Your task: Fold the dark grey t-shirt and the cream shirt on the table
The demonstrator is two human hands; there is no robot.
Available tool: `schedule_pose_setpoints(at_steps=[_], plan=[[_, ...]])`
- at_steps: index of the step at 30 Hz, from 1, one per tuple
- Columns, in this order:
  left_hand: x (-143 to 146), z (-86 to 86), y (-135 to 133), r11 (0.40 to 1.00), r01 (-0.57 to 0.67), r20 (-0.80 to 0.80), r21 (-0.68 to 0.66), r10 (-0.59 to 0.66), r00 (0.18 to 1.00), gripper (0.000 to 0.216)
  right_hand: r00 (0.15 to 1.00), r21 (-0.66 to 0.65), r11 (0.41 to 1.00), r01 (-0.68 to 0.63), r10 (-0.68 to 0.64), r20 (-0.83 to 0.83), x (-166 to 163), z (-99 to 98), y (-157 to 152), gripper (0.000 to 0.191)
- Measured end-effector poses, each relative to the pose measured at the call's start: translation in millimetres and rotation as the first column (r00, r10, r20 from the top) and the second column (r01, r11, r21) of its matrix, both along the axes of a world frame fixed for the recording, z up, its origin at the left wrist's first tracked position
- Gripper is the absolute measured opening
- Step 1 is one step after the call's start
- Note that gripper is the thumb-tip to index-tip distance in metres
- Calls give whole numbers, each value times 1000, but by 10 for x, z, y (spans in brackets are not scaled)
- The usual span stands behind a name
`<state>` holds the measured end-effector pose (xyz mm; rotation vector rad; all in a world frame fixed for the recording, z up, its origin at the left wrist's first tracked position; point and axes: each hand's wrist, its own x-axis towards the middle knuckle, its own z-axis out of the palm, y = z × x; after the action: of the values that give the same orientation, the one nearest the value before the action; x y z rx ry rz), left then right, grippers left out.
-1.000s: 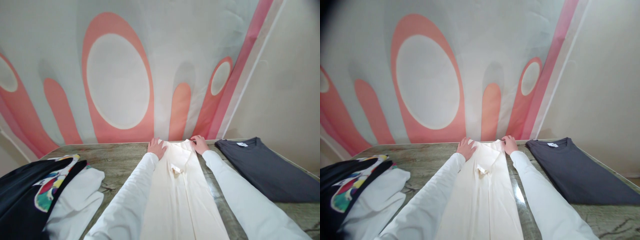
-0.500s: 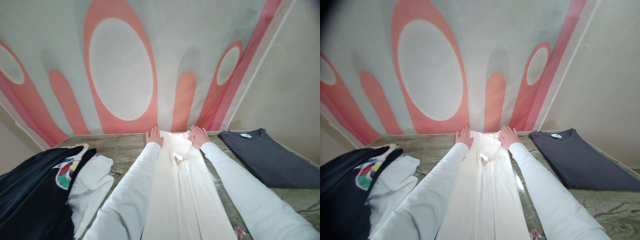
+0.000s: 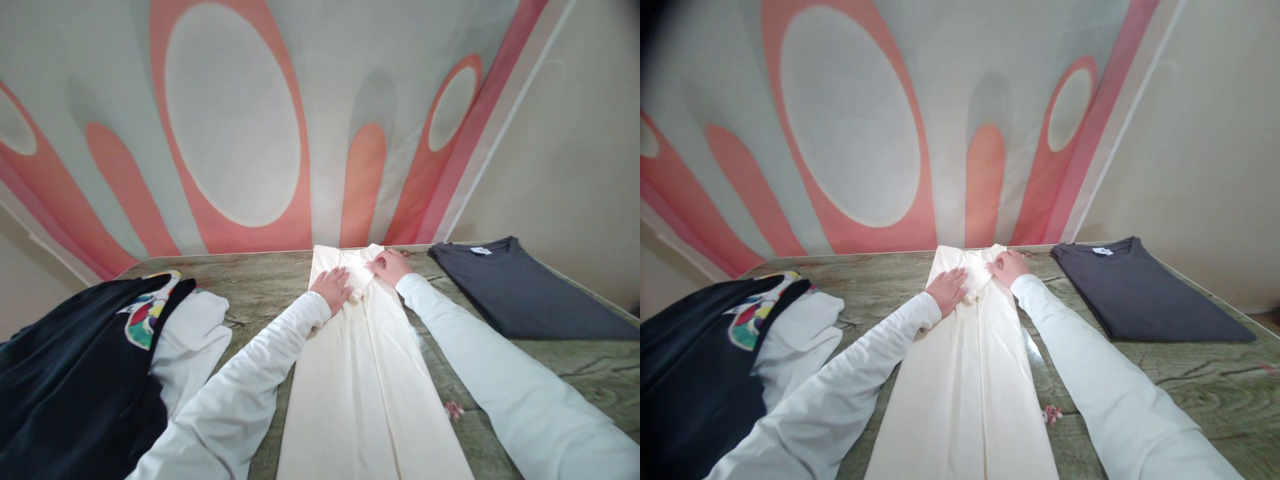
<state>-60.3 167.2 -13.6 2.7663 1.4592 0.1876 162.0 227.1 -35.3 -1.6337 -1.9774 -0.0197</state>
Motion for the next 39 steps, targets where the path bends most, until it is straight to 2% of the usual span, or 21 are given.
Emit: schedule_pose_setpoints(at_steps=[4, 9, 12, 16, 22, 26, 29, 32, 35, 39], plan=[[-14, -40, -16, 1000, 3, 0, 25, -3, 1000, 49, 1000, -60, 998, 1, -3, -24, 24, 16, 57, 33], [-38, -66, 6, 999, 8, 21, 52, -10, 1000, 50, 992, -118, 991, -59, 45, -117, -46, 68, 64, 24], [-31, -64, -8, 997, -39, 61, 67, 35, 998, 54, 978, -77, 990, -118, 102, -182, -73, 93, 39, 16], [-15, -61, -17, 991, -122, 101, 64, 115, 988, 59, 968, 8, 996, -86, 86, -236, -64, 77, 3, 15], [-8, -102, 1, 992, -117, 44, 49, 115, 992, 58, 975, -31, 997, -66, 58, -213, -44, -13, 23, 21], [-12, -119, 17, 992, -111, 46, 63, 108, 993, 58, 975, 98, 994, -47, 67, -211, -76, 89, -52, 19], [-15, -121, 23, 993, -103, 49, 60, 100, 994, 59, 947, 90, 962, -258, 271, -175, -119, 228, -251, 12], [-13, -119, 19, 993, -102, 50, 62, 99, 994, 58, 851, 36, 860, -508, 509, -128, -148, 304, -492, 16], [-9, -115, 10, 993, -107, 42, 59, 104, 994, 56, 789, 60, 794, -606, 609, -83, -145, 298, -644, 21], [-3, -111, 6, 992, -117, 42, 49, 115, 993, 57, 753, 80, 753, -653, 657, -37, -141, 269, -669, 21]])
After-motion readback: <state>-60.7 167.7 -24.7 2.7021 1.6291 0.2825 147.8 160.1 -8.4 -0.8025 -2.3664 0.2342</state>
